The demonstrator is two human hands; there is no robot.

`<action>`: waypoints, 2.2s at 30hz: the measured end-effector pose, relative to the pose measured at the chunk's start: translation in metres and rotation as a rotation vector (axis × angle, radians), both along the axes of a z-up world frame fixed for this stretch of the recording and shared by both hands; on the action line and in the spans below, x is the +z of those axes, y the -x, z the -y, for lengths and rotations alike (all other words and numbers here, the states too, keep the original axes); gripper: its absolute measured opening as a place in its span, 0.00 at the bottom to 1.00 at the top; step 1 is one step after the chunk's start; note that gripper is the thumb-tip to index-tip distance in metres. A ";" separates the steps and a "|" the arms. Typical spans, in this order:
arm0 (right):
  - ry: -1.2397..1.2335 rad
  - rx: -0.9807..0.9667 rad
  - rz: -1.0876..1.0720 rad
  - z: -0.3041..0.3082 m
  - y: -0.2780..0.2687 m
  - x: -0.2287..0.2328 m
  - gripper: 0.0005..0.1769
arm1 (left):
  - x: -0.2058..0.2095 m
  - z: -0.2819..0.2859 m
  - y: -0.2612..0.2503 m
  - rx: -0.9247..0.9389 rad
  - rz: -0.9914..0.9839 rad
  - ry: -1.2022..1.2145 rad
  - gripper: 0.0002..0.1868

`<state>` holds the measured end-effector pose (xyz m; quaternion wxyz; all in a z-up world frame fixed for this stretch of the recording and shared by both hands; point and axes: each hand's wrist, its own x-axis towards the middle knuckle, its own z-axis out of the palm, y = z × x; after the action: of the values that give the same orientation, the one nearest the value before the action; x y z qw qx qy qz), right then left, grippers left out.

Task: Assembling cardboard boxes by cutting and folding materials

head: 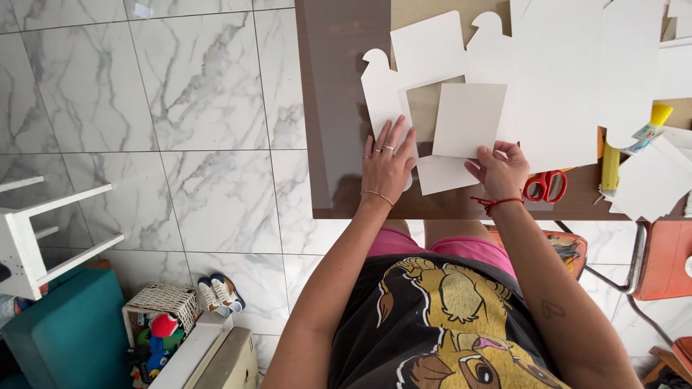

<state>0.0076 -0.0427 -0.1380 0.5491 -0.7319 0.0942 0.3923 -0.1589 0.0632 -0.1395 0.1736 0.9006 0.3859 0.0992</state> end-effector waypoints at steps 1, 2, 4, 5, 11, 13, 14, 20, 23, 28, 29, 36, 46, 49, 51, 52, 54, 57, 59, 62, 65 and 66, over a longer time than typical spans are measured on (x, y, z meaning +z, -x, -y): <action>0.003 0.000 0.003 0.000 -0.001 0.000 0.10 | 0.000 0.000 -0.002 0.000 0.003 0.003 0.30; 0.007 -0.004 -0.007 0.001 0.000 0.000 0.10 | 0.000 0.001 -0.002 -0.017 -0.024 -0.019 0.30; 0.014 -0.007 -0.019 0.003 0.000 -0.002 0.10 | -0.003 0.003 -0.001 -0.034 -0.052 -0.039 0.30; 0.008 0.005 -0.022 0.005 0.000 -0.004 0.10 | -0.006 0.004 0.000 -0.041 -0.083 -0.060 0.30; 0.002 0.018 -0.024 0.007 -0.007 -0.012 0.10 | -0.005 0.005 -0.004 -0.063 -0.168 -0.061 0.31; 0.004 0.027 -0.022 0.006 -0.006 -0.012 0.10 | -0.003 0.004 -0.005 -0.062 -0.189 -0.055 0.32; 0.009 0.023 -0.025 0.006 -0.006 -0.012 0.10 | -0.003 0.004 -0.005 -0.066 -0.201 -0.049 0.32; 0.013 -0.004 0.006 0.012 -0.007 -0.020 0.11 | -0.004 0.004 -0.008 -0.099 -0.290 0.017 0.33; 0.042 -0.042 0.065 0.010 -0.006 0.007 0.11 | -0.002 0.002 -0.008 -0.113 -0.322 0.041 0.33; 0.262 -0.222 0.198 0.033 -0.048 0.040 0.10 | 0.013 -0.004 -0.010 -0.131 -0.349 -0.082 0.34; 0.248 -0.304 0.161 0.034 -0.056 0.052 0.09 | 0.010 -0.004 -0.011 -0.135 -0.346 -0.070 0.34; 0.255 -0.140 0.821 0.071 -0.092 0.012 0.15 | 0.008 -0.002 -0.010 -0.136 -0.328 -0.043 0.34; 0.063 0.556 0.551 -0.007 -0.031 0.035 0.11 | -0.007 0.002 -0.009 -0.132 -0.309 0.053 0.33; 0.057 0.589 0.398 -0.015 -0.030 0.023 0.17 | -0.007 0.001 -0.009 -0.125 -0.293 0.070 0.33; 0.062 0.527 0.299 -0.019 -0.030 0.024 0.19 | -0.006 0.002 -0.009 -0.120 -0.301 0.056 0.32; 0.064 0.527 0.298 -0.019 -0.031 0.026 0.19 | -0.007 0.002 -0.009 -0.121 -0.301 0.058 0.32; 0.014 0.527 0.273 -0.022 -0.034 0.029 0.18 | -0.009 0.002 -0.010 -0.106 -0.296 0.050 0.32; -0.003 0.526 0.235 -0.019 -0.038 0.021 0.18 | -0.011 0.003 -0.011 -0.088 -0.275 0.057 0.32; -0.009 0.531 0.243 -0.021 -0.037 0.020 0.18 | -0.011 0.003 -0.011 -0.078 -0.288 0.048 0.31; -0.029 0.516 0.258 -0.023 -0.035 0.022 0.18 | -0.013 0.005 -0.012 -0.068 -0.281 0.053 0.31; -0.051 0.503 0.261 -0.023 -0.034 0.025 0.18 | -0.013 0.005 -0.012 -0.061 -0.267 0.062 0.31; -0.055 0.506 0.259 -0.024 -0.034 0.026 0.19 | -0.013 0.005 -0.012 -0.059 -0.268 0.058 0.31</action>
<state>0.0414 -0.0192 -0.1123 0.4611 -0.7610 -0.1731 0.4222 -0.1464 0.0584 -0.1527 0.1493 0.9113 0.3818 -0.0385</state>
